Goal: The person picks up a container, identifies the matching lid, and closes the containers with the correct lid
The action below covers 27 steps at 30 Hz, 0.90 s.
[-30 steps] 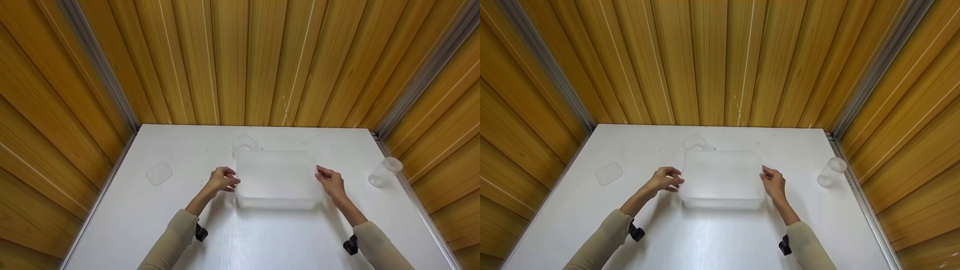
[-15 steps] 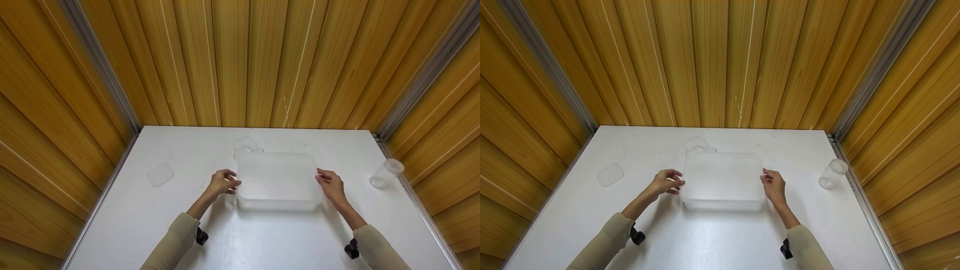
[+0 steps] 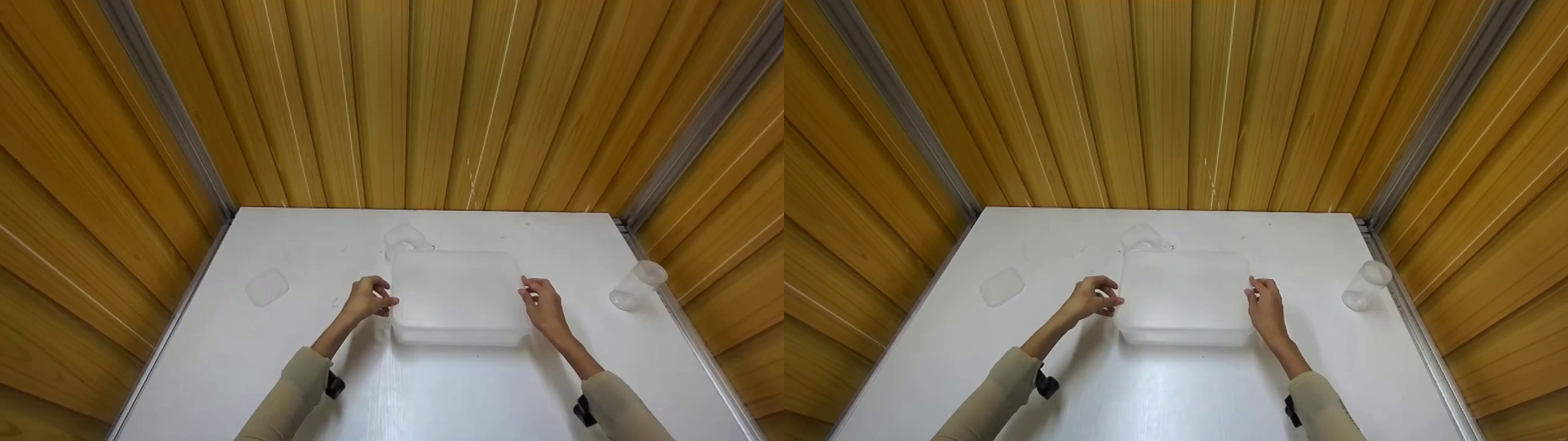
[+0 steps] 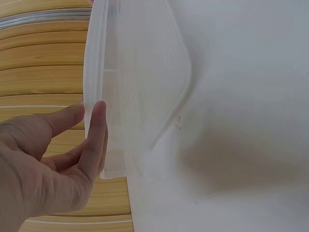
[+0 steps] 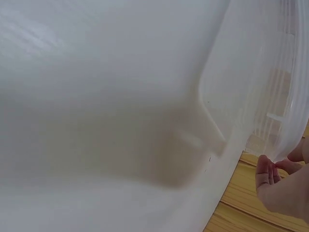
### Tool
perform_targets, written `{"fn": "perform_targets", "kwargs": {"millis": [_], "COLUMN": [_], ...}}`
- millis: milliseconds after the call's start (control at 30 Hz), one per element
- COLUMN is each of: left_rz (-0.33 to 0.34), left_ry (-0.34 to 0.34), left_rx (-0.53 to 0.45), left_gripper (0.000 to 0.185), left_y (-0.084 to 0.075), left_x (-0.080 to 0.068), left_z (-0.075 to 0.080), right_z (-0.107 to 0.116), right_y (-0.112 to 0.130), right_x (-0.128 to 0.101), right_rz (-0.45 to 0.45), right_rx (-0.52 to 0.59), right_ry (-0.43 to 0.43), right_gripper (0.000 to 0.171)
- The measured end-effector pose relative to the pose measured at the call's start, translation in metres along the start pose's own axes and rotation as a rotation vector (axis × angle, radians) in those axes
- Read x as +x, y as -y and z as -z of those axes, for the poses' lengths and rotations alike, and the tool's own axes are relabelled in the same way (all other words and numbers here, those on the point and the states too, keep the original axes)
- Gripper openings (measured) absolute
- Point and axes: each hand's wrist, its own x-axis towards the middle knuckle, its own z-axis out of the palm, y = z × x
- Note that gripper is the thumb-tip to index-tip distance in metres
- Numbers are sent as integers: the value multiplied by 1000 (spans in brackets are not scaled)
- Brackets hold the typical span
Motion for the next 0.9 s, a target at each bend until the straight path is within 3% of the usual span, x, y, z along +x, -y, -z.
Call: {"fn": "perform_targets", "kwargs": {"millis": [167,300,367,467,600,700,767,900], "left_rz": [-39,-117,-177,-258,-327,-340,-339,-318], "left_ry": [-10,-42,-68,-88,43,164,191,174], "left_rx": [80,216,320,479,639,714,750,793], "left_gripper": [38,46,53,68,86,93,98,108], "left_y": [-1,-1,0,2,8,13,16,18], "left_x": [2,-1,-3,-5,-2,1,4,9], "left_z": [-4,-4,-4,-5,-8,-11,-13,-14], "right_z": [-3,-5,-4,-1,5,8,9,7], "right_y": [-2,-4,-4,-6,-10,-11,-11,-9], "right_x": [-5,-5,-5,-3,1,2,1,-3], "right_rz": [95,164,166,106,-3,-12,-1,28], "right_rx": [-161,-236,-246,-225,-140,-93,-87,-122], "right_ry": [-37,-58,-32,78,237,324,366,391], "right_gripper": [33,34,36,46,66,74,76,82]}}
